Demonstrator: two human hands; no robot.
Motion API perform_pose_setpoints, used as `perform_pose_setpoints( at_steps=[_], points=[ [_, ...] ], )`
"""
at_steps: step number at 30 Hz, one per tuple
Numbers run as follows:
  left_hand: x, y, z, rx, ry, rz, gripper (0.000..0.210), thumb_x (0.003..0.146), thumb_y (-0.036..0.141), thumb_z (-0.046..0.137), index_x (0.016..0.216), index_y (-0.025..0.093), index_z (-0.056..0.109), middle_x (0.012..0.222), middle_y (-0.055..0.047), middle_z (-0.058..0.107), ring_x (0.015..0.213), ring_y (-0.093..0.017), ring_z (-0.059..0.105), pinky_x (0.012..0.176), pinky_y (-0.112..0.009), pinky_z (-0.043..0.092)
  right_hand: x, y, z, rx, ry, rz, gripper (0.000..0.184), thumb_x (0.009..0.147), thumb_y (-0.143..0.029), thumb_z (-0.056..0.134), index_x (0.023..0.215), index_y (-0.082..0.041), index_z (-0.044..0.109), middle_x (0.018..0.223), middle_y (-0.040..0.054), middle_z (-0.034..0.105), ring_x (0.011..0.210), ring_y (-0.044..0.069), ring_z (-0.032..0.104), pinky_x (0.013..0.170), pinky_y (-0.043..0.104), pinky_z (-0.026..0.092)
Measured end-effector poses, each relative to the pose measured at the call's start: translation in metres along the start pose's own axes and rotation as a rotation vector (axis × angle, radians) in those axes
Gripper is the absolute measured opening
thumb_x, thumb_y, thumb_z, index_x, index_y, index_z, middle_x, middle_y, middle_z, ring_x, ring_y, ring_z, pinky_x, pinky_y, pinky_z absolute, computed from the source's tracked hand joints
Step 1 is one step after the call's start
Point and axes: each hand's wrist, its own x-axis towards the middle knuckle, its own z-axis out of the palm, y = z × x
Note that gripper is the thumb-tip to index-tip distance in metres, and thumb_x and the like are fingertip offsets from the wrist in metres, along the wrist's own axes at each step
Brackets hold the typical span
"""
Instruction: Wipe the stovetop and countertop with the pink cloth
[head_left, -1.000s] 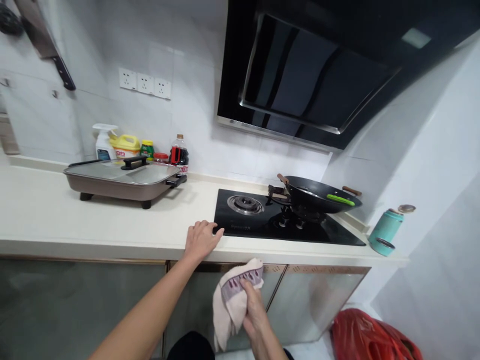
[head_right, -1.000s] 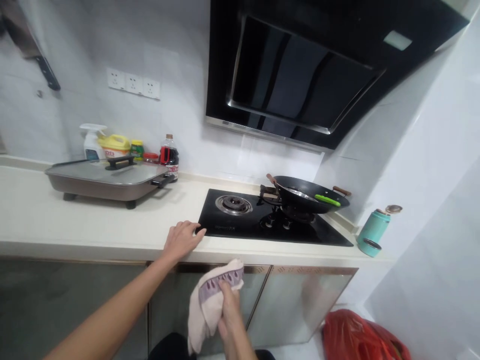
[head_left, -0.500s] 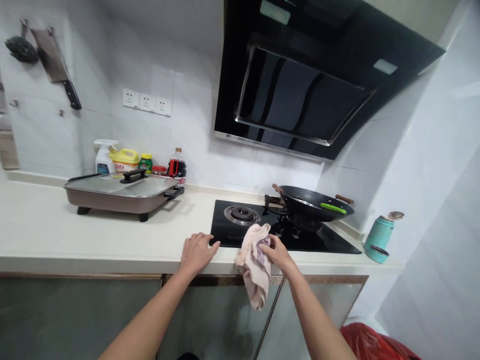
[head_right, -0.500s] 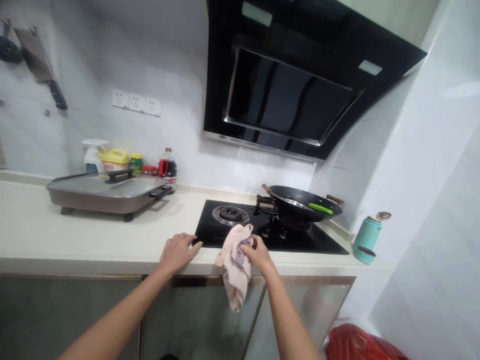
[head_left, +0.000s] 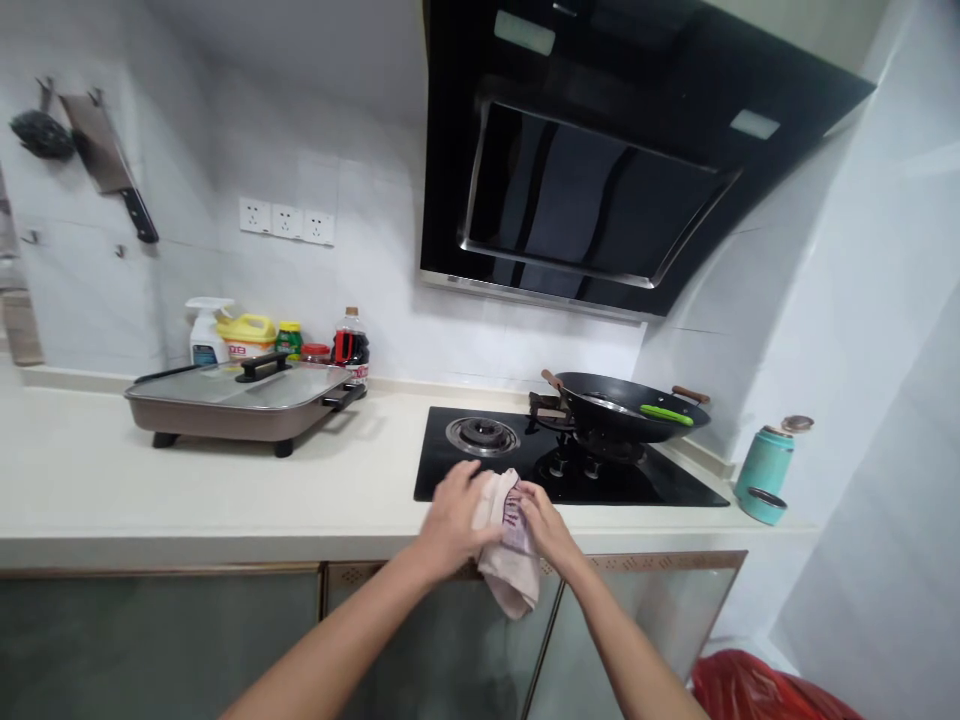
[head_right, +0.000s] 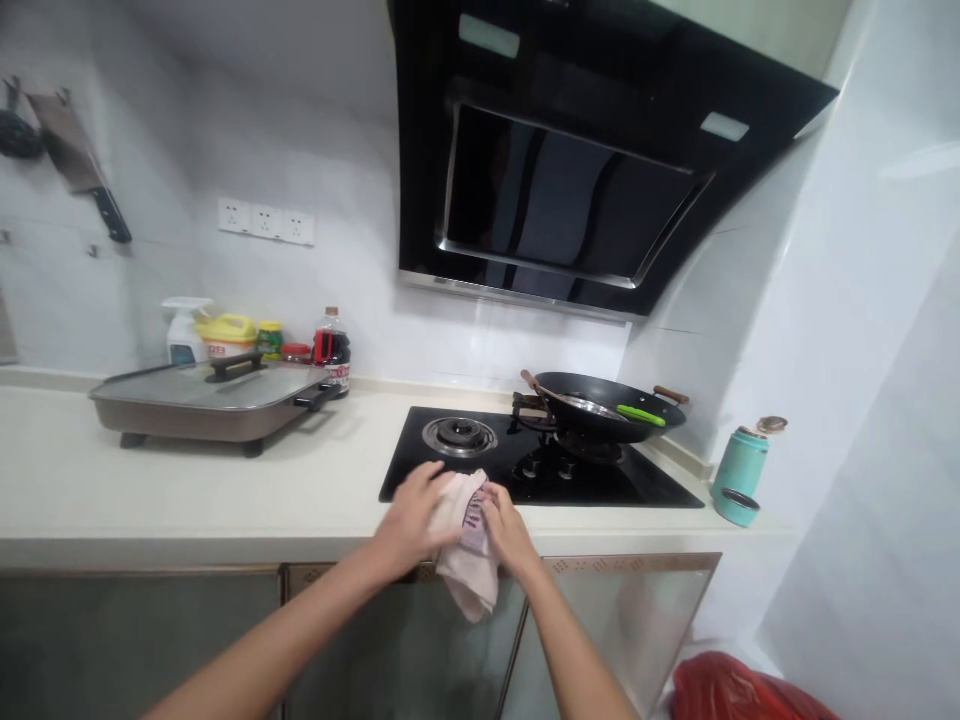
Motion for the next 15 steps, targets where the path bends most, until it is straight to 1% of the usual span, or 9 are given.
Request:
perform_pose_setpoints(
  at_steps=[2, 3, 5, 8, 10, 11, 12, 13, 15],
  points=[
    [0.006, 0.026, 0.015, 0.02, -0.156, 0.136, 0.088, 0.075, 0.045, 0.084, 0.152, 0.023, 0.048, 0.161, -0.015, 0.043, 0.148, -0.035, 0.038, 0.122, -0.049, 0.034, 0.007, 0.008, -0.026, -0.042, 0.022, 0.015, 0.046, 0.093, -0.05, 0.049, 0.127, -0.023, 0.065, 0.119, 0.0072, 0.072, 0.106, 0.023, 0.066, 0.099, 0.039, 0.051],
    [0.008, 0.037, 0.021, 0.048, -0.23, 0.158, 0.089, 0.073, 0.041, 0.086, 0.152, 0.023, 0.048, 0.16, -0.016, 0.044, 0.147, -0.036, 0.041, 0.121, -0.05, 0.036, 0.009, 0.013, -0.044, -0.108, 0.059, 0.006, 0.045, 0.091, -0.048, 0.048, 0.122, -0.022, 0.067, 0.12, 0.0077, 0.071, 0.109, 0.023, 0.066, 0.101, 0.039, 0.05],
    [0.01, 0.049, 0.032, 0.117, -0.335, 0.133, 0.089, 0.071, 0.036, 0.088, 0.15, 0.023, 0.049, 0.159, -0.018, 0.045, 0.144, -0.038, 0.044, 0.119, -0.053, 0.037, 0.01, 0.026, -0.088, -0.263, 0.157, -0.013, 0.037, 0.086, -0.043, 0.05, 0.108, -0.023, 0.072, 0.12, 0.0092, 0.069, 0.116, 0.025, 0.063, 0.11, 0.042, 0.044],
    [0.008, 0.049, 0.043, 0.199, -0.388, 0.035, 0.103, 0.062, 0.039, 0.093, 0.152, 0.03, 0.046, 0.165, -0.018, 0.035, 0.148, -0.046, 0.037, 0.117, -0.061, 0.036, 0.0, 0.051, -0.153, -0.362, 0.251, 0.052, 0.032, 0.08, -0.04, 0.051, 0.095, -0.022, 0.073, 0.114, 0.0127, 0.069, 0.117, 0.03, 0.061, 0.116, 0.05, 0.038],
    [0.007, 0.046, 0.047, 0.227, -0.397, -0.001, 0.106, 0.057, 0.039, 0.095, 0.151, 0.034, 0.046, 0.167, -0.018, 0.032, 0.15, -0.05, 0.032, 0.116, -0.063, 0.035, -0.009, 0.065, -0.179, -0.392, 0.258, 0.085, 0.033, 0.08, -0.04, 0.051, 0.094, -0.022, 0.074, 0.111, 0.0139, 0.071, 0.114, 0.031, 0.063, 0.115, 0.052, 0.04],
    [0.008, 0.044, 0.049, 0.236, -0.395, -0.01, 0.106, 0.056, 0.038, 0.096, 0.15, 0.034, 0.047, 0.167, -0.018, 0.032, 0.15, -0.05, 0.031, 0.116, -0.063, 0.034, -0.011, 0.07, -0.184, -0.403, 0.227, 0.08, 0.035, 0.081, -0.041, 0.05, 0.097, -0.022, 0.075, 0.114, 0.0137, 0.072, 0.115, 0.031, 0.063, 0.115, 0.051, 0.04],
    [0.008, 0.044, 0.051, 0.244, -0.389, -0.011, 0.105, 0.056, 0.037, 0.096, 0.15, 0.033, 0.048, 0.167, -0.019, 0.033, 0.15, -0.05, 0.032, 0.117, -0.063, 0.033, -0.012, 0.073, -0.182, -0.418, 0.172, 0.058, 0.039, 0.083, -0.041, 0.05, 0.103, -0.022, 0.076, 0.119, 0.0131, 0.072, 0.119, 0.03, 0.063, 0.115, 0.05, 0.041],
    [0.009, 0.043, 0.052, 0.251, -0.378, -0.006, 0.104, 0.056, 0.036, 0.096, 0.149, 0.032, 0.049, 0.167, -0.019, 0.033, 0.15, -0.05, 0.032, 0.117, -0.063, 0.032, -0.011, 0.074, -0.175, -0.442, 0.101, 0.025, 0.042, 0.086, -0.042, 0.049, 0.112, -0.022, 0.075, 0.127, 0.0119, 0.071, 0.125, 0.029, 0.061, 0.117, 0.048, 0.039],
    [0.01, 0.043, 0.053, 0.258, -0.355, 0.013, 0.104, 0.056, 0.036, 0.095, 0.149, 0.032, 0.048, 0.167, -0.019, 0.032, 0.149, -0.049, 0.033, 0.117, -0.063, 0.031, -0.004, 0.069, -0.152, -0.52, -0.056, -0.041, 0.049, 0.093, -0.045, 0.046, 0.132, -0.025, 0.069, 0.144, 0.0081, 0.063, 0.141, 0.027, 0.05, 0.122, 0.049, 0.032]
  ],
)
